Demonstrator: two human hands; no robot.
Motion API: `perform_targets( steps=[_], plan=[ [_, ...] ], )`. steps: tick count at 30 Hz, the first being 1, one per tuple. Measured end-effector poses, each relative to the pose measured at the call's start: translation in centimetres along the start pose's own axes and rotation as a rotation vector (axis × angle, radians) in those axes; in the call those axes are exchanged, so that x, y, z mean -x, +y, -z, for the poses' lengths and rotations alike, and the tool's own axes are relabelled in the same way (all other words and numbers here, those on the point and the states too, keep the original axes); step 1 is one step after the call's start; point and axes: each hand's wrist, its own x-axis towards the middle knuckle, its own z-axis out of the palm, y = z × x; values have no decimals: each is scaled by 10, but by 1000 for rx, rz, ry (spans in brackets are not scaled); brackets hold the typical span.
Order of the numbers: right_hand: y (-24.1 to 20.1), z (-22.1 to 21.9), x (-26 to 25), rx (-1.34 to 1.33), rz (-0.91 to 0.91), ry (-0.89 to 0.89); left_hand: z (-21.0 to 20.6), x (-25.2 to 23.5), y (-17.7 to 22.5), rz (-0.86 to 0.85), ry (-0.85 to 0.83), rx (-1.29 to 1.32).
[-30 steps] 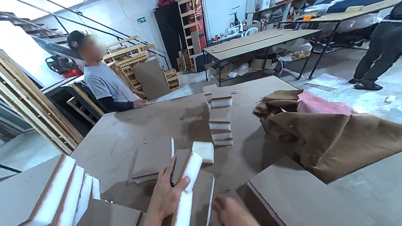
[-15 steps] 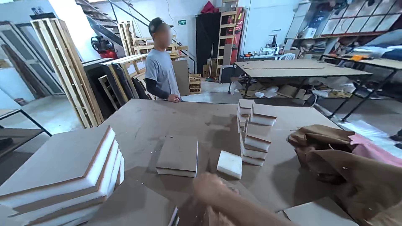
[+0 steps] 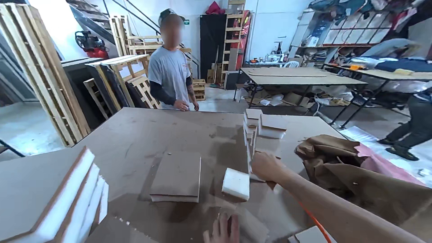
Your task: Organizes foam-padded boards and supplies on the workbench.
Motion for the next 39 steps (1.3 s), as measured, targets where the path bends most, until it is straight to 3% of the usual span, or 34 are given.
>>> perform_targets(
  steps=[3, 6, 8, 10, 12, 14, 16, 18, 20, 23, 25, 27, 29, 32, 35, 39],
  plan=[
    [26, -2, -23, 12, 102, -244, 35, -49, 26, -60, 134, 49],
    [53, -3, -18, 30, -50, -113, 45, -154, 56, -44, 80, 9],
    [72, -10, -13, -20, -17, -155, 23, -210, 66, -2, -34, -50],
    [85, -26, -9, -109, 27, -169, -5, -241, 62, 20, -105, -116],
    [92, -30, -15, -210, -4, -57, -14, -258, 52, 27, -87, -83],
    [106, -32, -9, -434, 41, -22, 6, -266, 42, 21, -24, 293],
    [114, -31, -13, -671, 167, -39, 37, -255, 30, -1, -20, 1063],
    [105, -21, -28, -698, 182, 33, 63, -239, 10, -65, -190, 1732],
    [87, -8, -20, -657, 259, -11, 73, -231, -7, -204, -286, 1988],
    [58, 11, -20, -542, 266, 107, 76, -217, -12, -195, -200, 2037],
    [50, 19, -14, -481, 333, 45, 76, -202, -12, -88, -54, 2024],
    [48, 19, -8, -487, 388, -14, 86, -194, -26, -105, 37, 2051],
    [54, 17, -8, -541, 339, 54, 115, -186, -40, -114, 124, 2006],
    [70, 7, -5, -573, 304, 59, 157, -171, -38, 63, 205, 1784],
    [93, -23, 20, -647, 316, 30, 173, -154, -22, 216, 266, 1486],
    [148, -67, 81, -738, 227, 42, 173, -173, -93, 429, 241, 1003]
  ],
)
